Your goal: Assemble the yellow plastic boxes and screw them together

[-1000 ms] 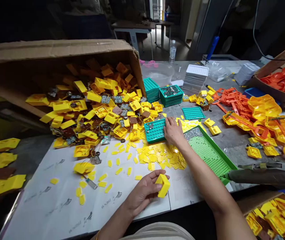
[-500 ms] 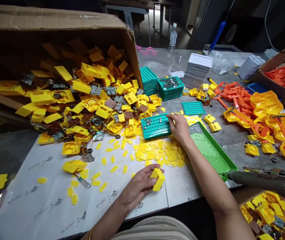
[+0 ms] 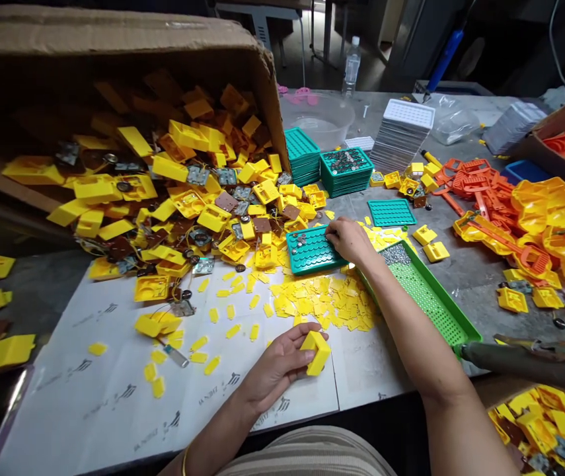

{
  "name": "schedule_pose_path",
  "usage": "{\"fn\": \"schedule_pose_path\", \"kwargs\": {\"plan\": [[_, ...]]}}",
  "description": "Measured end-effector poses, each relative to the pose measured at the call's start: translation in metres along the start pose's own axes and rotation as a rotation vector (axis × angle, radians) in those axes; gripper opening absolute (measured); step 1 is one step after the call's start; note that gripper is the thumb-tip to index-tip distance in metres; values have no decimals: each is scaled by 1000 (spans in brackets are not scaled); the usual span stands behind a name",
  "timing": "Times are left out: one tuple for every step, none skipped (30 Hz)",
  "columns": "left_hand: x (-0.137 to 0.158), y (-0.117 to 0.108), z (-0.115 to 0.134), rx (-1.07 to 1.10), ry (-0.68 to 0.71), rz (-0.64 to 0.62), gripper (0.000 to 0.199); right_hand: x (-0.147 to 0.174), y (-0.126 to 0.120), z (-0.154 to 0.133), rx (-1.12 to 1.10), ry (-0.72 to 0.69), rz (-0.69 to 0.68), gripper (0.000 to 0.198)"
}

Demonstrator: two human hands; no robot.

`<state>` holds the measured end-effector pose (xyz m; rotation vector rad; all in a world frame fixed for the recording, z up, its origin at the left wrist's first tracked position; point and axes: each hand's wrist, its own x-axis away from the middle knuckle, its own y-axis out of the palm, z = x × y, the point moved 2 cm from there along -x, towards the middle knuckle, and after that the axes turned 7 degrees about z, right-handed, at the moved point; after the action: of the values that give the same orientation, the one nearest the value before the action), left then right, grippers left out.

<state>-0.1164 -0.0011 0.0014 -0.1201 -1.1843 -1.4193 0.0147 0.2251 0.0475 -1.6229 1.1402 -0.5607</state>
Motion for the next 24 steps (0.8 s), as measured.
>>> {"fn": "schedule_pose_path", "kwargs": {"plan": [[0,0,0,2,2,-2,51,0,-3,0,-4,-15,-16,17],[0,0,0,3,3,-3,51,0,-6,1,-9,-31,-29,18],[0,0,0,3,3,-2,51,1,-9,1,-14,-46,-36,21],[0,-1,0,1,3,1,51,2,-12,2,-21,-52,-25,25],[0,-1,0,-2,2,6,51,3,-15,3,-30,-45,9,27],[0,-1,0,-6,0,11,51,4,-18,5,-40,-27,58,29],[0,-1,0,-10,-2,14,50,5,-20,6,-50,-4,107,29],[1,-1,1,-12,-3,16,50,6,-21,8,-55,15,141,29],[1,-1,1,-15,-4,16,49,6,-20,9,-53,25,152,28],[1,-1,1,-16,-4,15,49,7,-19,10,-47,23,139,27],[1,-1,1,-16,-5,15,49,7,-17,10,-37,11,108,26],[1,-1,1,-16,-4,16,50,8,-16,10,-28,-5,78,25],[1,-1,2,-15,-3,19,50,9,-15,10,-22,-15,61,25],[0,-1,1,-13,-3,21,50,10,-16,10,-21,-17,67,25],[0,-2,1,-12,-4,22,50,12,-17,10,-26,-10,90,25],[0,-2,1,-12,-5,23,50,14,-20,10,-30,2,120,26],[-1,-2,1,-14,-6,23,49,16,-22,10,-33,18,146,26],[-1,-2,0,-18,-7,22,49,18,-23,10,-32,33,153,26],[-1,-2,0,-23,-7,20,49,19,-23,10,-29,42,137,26],[-2,-2,0,-28,-7,17,48,19,-22,10,-22,45,103,25],[-2,-2,1,-30,-4,14,48,19,-21,10,-15,44,61,23],[-2,-1,1,-29,-1,11,49,19,-19,10,-10,42,27,22],[-2,-1,1,-26,1,8,49,19,-17,11,-7,41,8,20],[-1,-1,1,-23,2,8,50,19,-15,11,-8,42,3,18]]}}
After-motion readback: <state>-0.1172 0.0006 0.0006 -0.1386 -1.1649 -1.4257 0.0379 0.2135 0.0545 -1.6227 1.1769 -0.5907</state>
